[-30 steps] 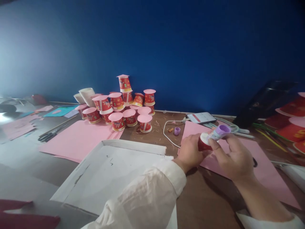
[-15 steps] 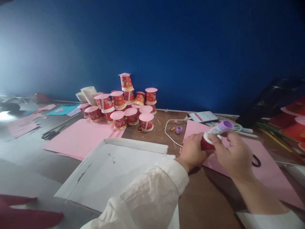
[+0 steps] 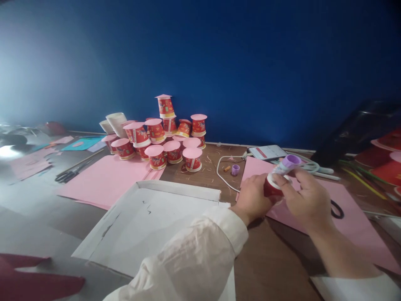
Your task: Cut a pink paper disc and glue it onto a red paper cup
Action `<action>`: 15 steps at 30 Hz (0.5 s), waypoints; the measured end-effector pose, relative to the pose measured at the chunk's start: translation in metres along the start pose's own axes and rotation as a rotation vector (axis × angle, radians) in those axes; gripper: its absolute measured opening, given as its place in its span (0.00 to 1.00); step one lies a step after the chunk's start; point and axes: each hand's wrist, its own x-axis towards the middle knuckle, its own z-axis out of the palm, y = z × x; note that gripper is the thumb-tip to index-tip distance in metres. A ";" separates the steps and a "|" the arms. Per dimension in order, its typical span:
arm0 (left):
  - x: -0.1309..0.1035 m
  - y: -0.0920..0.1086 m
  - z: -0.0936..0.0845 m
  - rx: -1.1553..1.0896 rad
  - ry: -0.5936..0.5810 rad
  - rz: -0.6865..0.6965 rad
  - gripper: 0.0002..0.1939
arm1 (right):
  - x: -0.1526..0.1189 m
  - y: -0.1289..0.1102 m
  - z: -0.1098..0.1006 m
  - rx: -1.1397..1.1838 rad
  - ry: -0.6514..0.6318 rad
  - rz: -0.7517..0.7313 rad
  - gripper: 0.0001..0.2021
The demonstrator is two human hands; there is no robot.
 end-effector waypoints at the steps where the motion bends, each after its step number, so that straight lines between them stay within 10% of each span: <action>1: 0.000 0.000 0.000 0.001 0.001 -0.001 0.19 | 0.001 0.000 0.001 0.001 -0.004 -0.007 0.15; 15: -0.001 0.000 0.001 -0.039 0.011 0.003 0.19 | -0.006 -0.005 -0.016 0.048 0.089 0.079 0.15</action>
